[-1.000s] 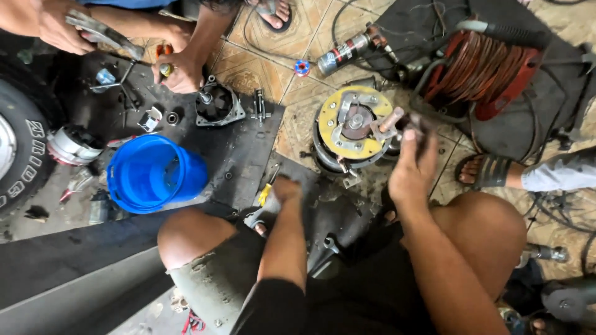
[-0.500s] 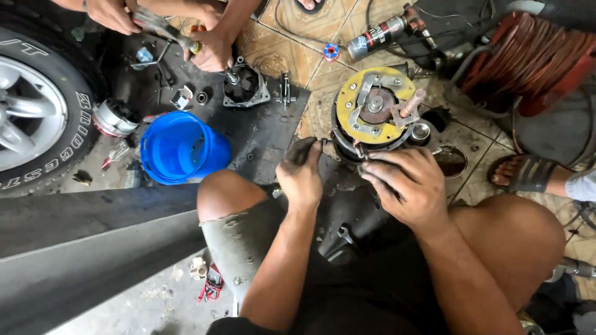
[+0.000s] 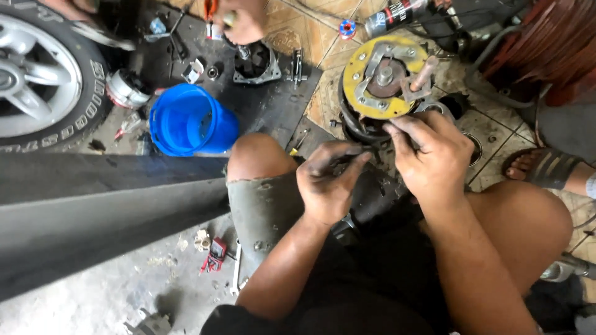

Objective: A person is sitting on the floor of a workshop, assembling the internal components of a starter motor, including the brush holder and armature, using a screwdriver.

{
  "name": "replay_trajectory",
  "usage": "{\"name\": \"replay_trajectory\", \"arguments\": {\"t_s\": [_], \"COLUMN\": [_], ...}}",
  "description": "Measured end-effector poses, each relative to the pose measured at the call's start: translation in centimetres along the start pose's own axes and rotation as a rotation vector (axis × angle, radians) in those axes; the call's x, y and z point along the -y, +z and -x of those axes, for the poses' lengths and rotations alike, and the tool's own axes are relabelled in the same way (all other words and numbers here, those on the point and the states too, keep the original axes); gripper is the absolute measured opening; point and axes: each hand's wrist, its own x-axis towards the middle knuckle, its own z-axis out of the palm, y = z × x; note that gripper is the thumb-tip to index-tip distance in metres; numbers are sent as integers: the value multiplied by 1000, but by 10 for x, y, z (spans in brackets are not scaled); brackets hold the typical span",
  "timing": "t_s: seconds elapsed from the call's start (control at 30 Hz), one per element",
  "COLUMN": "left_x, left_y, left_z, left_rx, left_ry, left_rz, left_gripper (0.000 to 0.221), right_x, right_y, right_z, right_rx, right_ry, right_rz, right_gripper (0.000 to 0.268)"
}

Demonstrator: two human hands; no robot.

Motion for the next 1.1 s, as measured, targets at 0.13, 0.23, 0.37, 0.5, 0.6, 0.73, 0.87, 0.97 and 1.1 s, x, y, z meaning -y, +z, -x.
{"name": "replay_trajectory", "arguments": {"t_s": [0.13,0.23,0.37,0.5,0.6,0.73,0.87,0.97,1.1], "left_x": [1,4,9,10,7,4,5,25,28], "left_y": [7,7,7,-1,5,3,-8,-12,-8], "left_z": [2,3,1,-5,-5,-5,-6,-3,-5], "left_rx": [40,52,17,6,36,99,151,112,77], "left_ry": [21,19,21,76,94,84,19,-86,-210], "left_rz": [25,26,2,-18,44,8,21,106,170], "left_gripper": [18,17,18,14,15,12,12,14,18], "right_x": [5,14,16,17,19,18,19,19,28], "right_y": [4,3,3,2,6,1,-7,-6,-5], "right_z": [5,5,1,-2,-3,-4,-2,2,-2], "right_rx": [-122,-149,-129,-118,-105,-8,73,37,31], "right_ry": [27,25,4,21,-32,-56,-55,-22,-73], "right_rz": [-154,-199,-264,-258,-267,-228,-105,-34,9], "right_gripper": [12,12,9,10,13,11,6,5,5]}}
